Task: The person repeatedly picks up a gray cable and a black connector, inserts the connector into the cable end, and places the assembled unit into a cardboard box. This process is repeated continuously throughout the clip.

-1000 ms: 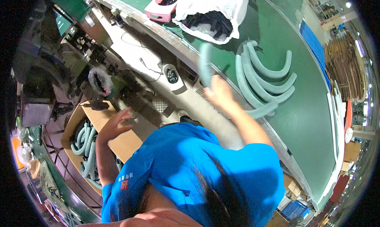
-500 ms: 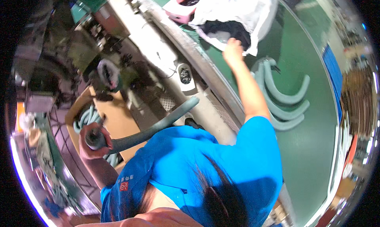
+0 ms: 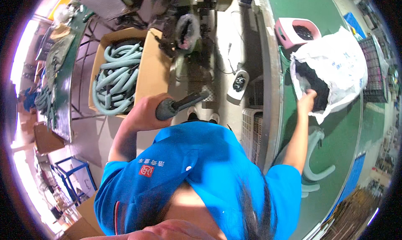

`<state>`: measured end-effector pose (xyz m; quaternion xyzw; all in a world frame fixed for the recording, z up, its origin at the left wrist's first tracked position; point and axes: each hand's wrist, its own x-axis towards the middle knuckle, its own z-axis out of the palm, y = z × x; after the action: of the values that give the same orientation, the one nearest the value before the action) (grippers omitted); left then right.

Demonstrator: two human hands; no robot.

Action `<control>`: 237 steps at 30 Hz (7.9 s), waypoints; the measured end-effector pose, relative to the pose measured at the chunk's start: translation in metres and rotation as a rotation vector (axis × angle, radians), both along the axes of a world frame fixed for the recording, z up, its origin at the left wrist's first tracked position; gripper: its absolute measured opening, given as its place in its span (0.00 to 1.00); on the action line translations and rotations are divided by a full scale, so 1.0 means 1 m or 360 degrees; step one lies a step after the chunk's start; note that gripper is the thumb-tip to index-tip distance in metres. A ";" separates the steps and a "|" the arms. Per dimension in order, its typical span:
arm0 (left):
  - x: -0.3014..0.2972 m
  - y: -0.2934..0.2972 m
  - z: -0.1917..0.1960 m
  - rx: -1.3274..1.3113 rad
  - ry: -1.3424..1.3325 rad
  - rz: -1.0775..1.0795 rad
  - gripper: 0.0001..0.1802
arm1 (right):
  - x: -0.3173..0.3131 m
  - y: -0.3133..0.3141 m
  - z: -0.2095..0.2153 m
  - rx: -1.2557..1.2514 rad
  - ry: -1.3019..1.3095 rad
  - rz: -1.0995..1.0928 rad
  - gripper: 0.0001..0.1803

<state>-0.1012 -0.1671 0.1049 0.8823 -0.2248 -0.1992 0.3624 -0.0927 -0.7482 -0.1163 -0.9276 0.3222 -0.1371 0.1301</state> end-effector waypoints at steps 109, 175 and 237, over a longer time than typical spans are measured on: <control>0.076 0.156 -0.081 0.0038 -0.0466 0.0711 0.21 | 0.227 0.452 0.120 0.2400 0.0825 0.1358 0.23; 0.176 0.149 -0.043 0.0316 -0.0686 0.0187 0.23 | 0.196 0.467 0.138 0.1842 0.0170 0.0952 0.14; 0.043 -0.085 0.026 -0.2006 0.0578 -0.0004 0.50 | -0.046 0.393 0.119 0.1539 -0.0321 0.2172 0.24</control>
<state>-0.0583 -0.2520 0.1306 0.4530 -0.2348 -0.1756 0.8419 -0.1383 -0.3549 0.0030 -0.7443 -0.2992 0.0426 0.5955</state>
